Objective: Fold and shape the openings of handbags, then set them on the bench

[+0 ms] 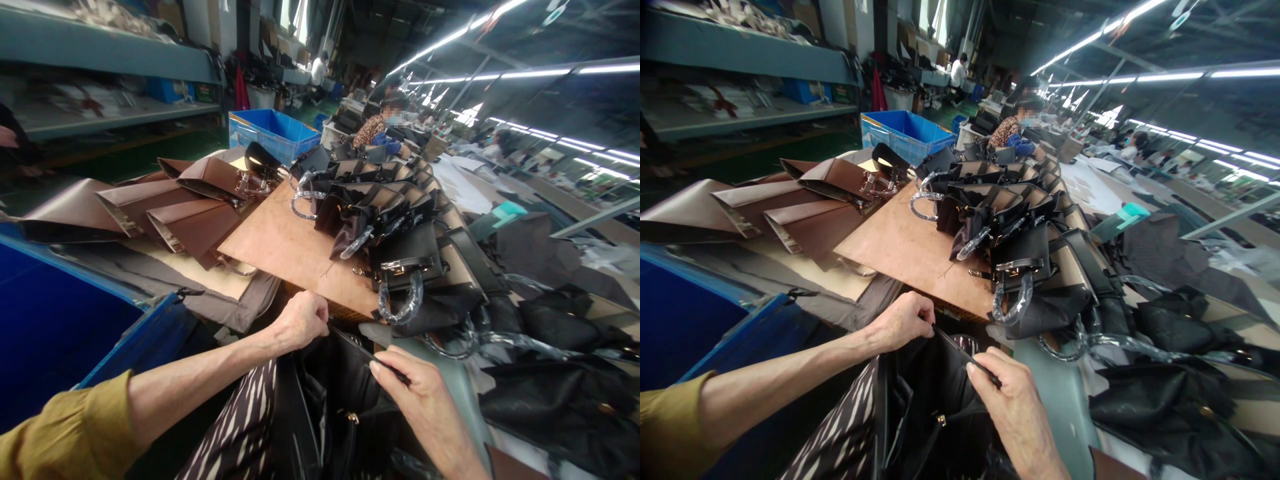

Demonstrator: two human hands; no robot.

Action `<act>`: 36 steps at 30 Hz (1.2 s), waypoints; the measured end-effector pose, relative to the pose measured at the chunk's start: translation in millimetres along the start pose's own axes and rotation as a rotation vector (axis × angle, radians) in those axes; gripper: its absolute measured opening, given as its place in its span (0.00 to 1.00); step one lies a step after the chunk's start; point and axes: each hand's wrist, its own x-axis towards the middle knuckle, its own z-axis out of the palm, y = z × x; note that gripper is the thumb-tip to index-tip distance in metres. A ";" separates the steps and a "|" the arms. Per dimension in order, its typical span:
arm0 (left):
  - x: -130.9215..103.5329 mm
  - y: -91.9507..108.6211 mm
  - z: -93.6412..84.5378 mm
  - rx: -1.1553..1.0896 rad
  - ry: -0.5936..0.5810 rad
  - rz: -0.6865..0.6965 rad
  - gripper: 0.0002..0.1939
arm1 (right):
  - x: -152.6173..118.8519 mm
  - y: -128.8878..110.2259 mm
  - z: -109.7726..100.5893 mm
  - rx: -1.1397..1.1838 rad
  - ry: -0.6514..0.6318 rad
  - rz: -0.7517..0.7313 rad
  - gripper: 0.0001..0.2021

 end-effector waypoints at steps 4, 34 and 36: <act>2.0 1.8 -0.7 0.017 -0.020 -0.022 0.04 | 1.1 -1.3 -0.6 -0.008 0.004 -0.002 0.14; -42.6 37.5 -41.9 0.105 -0.195 0.295 0.10 | -5.9 -21.5 -24.3 -0.114 0.102 -0.173 0.08; -43.6 37.9 -40.8 0.105 -0.180 0.271 0.10 | -4.1 -22.6 -22.7 -0.091 0.092 -0.171 0.08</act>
